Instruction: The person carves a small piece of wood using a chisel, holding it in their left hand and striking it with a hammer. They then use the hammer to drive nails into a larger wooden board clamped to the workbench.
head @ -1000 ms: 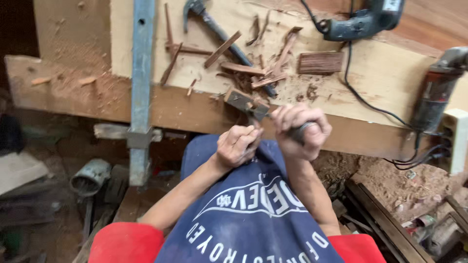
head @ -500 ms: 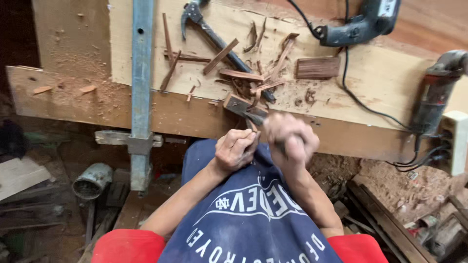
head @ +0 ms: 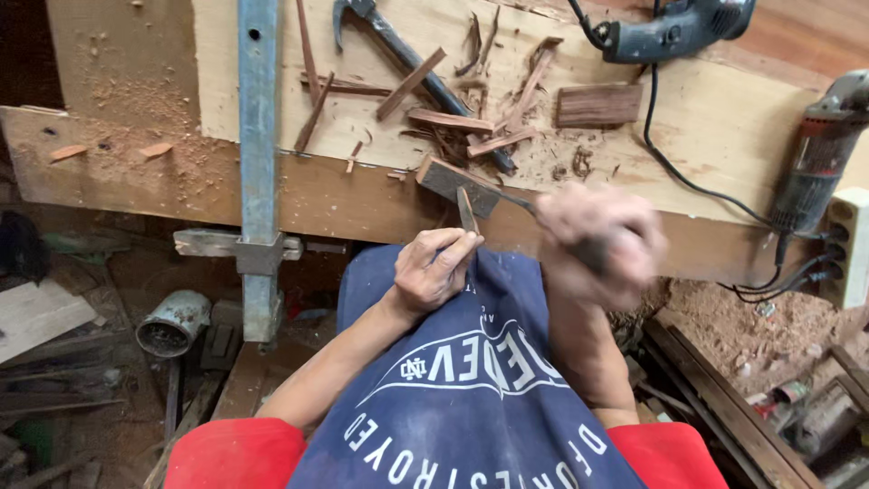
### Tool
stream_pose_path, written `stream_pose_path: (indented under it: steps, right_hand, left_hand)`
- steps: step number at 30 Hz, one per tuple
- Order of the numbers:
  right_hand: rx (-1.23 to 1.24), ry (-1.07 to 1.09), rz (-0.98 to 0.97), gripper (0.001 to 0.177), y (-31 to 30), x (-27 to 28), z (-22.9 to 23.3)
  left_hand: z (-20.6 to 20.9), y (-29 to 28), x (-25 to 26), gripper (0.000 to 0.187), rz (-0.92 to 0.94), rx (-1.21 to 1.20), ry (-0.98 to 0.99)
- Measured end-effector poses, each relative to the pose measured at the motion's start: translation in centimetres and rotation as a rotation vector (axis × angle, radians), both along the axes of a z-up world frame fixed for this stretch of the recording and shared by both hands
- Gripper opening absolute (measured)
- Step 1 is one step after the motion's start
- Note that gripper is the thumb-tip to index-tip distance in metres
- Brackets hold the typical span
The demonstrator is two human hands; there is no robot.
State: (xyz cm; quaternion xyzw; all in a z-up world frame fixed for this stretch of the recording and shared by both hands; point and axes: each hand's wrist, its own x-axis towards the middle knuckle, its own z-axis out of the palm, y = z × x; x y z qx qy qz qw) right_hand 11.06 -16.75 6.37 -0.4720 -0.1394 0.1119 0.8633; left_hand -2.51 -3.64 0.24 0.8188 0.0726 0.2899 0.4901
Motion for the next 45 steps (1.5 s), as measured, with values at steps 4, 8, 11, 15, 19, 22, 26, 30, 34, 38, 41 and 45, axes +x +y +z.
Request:
stream_pose_path:
  steps: [4, 8, 11, 15, 19, 22, 26, 30, 34, 38, 41, 45]
  right_hand:
    - [0.015, 0.010, -0.028, 0.026, -1.3, -2.1, 6.1]
    - [-0.325, -0.054, 0.127, 0.036, 0.7, -3.6, 4.0]
    - [-0.142, 0.131, 0.092, 0.032, -1.1, -4.2, 4.3]
    - [-0.141, 0.058, 0.056, 0.034, 0.4, -4.5, 1.8]
    - [-0.146, -0.034, 0.071, 0.034, 0.9, -4.1, 2.1]
    - [-0.150, -0.078, 0.078, 0.035, 2.1, -3.7, 1.4]
    - [-0.157, -0.079, 0.053, 0.036, 3.5, -2.2, -0.8]
    - [-0.145, -0.110, 0.081, 0.035, 2.6, -3.0, 0.8]
    - [-0.239, -0.091, 0.054, 0.036, 2.5, -2.2, -2.2]
    - [-0.228, -0.026, 0.003, 0.033, 1.1, -1.0, -1.2]
    - [-0.128, 0.030, -0.064, 0.036, 0.0, -0.6, 1.7]
    - [-0.103, 0.019, -0.141, 0.029, -0.6, -2.1, 6.3]
  left_hand:
    - [0.1, -0.3, -0.1, 0.030, -0.018, 0.020, 0.020]
    - [0.0, -0.2, -0.2, 0.032, -0.050, 0.040, 0.027]
    - [-0.4, -0.1, 0.1, 0.033, -0.054, 0.042, 0.016]
    - [-0.6, -0.1, -0.3, 0.033, -0.078, 0.020, 0.008]
    - [-0.6, -0.3, -0.5, 0.036, -0.075, 0.020, 0.029]
    - [-0.7, 0.1, -0.4, 0.035, -0.039, 0.041, 0.038]
    - [-1.2, 0.1, 0.2, 0.034, -0.032, 0.043, 0.037]
    - [-0.8, 0.5, -0.1, 0.033, -0.035, 0.069, 0.031]
    - [-1.0, 0.2, 0.5, 0.031, -0.090, -0.029, -0.020]
    - [-0.6, 0.0, 0.9, 0.028, -0.046, -0.024, -0.063]
    - [-0.4, 0.1, 0.9, 0.028, -0.054, 0.000, -0.071]
    - [-0.3, -0.3, 0.8, 0.025, -0.070, 0.031, -0.066]
